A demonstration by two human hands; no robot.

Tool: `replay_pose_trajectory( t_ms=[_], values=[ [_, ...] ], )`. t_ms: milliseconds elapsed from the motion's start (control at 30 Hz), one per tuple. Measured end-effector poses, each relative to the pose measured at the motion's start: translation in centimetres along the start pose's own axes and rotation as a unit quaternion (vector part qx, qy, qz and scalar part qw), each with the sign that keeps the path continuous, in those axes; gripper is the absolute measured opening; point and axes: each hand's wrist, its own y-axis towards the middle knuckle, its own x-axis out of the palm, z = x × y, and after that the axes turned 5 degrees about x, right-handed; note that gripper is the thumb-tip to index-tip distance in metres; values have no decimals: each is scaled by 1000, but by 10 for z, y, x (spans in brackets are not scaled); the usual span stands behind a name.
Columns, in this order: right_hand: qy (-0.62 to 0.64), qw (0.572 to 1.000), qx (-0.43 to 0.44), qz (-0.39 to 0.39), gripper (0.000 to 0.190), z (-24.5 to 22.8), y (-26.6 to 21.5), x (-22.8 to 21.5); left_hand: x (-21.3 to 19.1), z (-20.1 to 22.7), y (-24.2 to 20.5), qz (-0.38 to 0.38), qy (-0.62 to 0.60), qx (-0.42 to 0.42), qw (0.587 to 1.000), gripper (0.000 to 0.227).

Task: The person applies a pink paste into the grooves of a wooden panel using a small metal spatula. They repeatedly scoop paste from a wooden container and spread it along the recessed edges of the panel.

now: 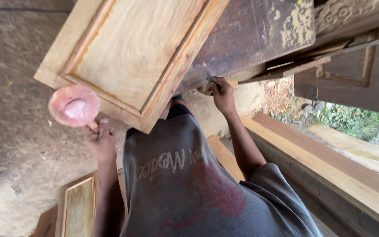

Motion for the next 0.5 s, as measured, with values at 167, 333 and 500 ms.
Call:
replay_pose_trajectory(
  t_ms=[167, 333, 500],
  values=[
    [24, 998, 56, 6, 21, -2, 58, -37, -1, -3, 4, 54, 57, 44, 996, 17],
    [15, 1000, 16, 21, 20, -5, 132, -65, 21, -1, -12, 135, 75, 9, 988, 17],
    [75, 997, -9, 34, 9, 2, 228, -95, 42, -15, -26, 188, 57, -3, 980, 18]
  ],
)
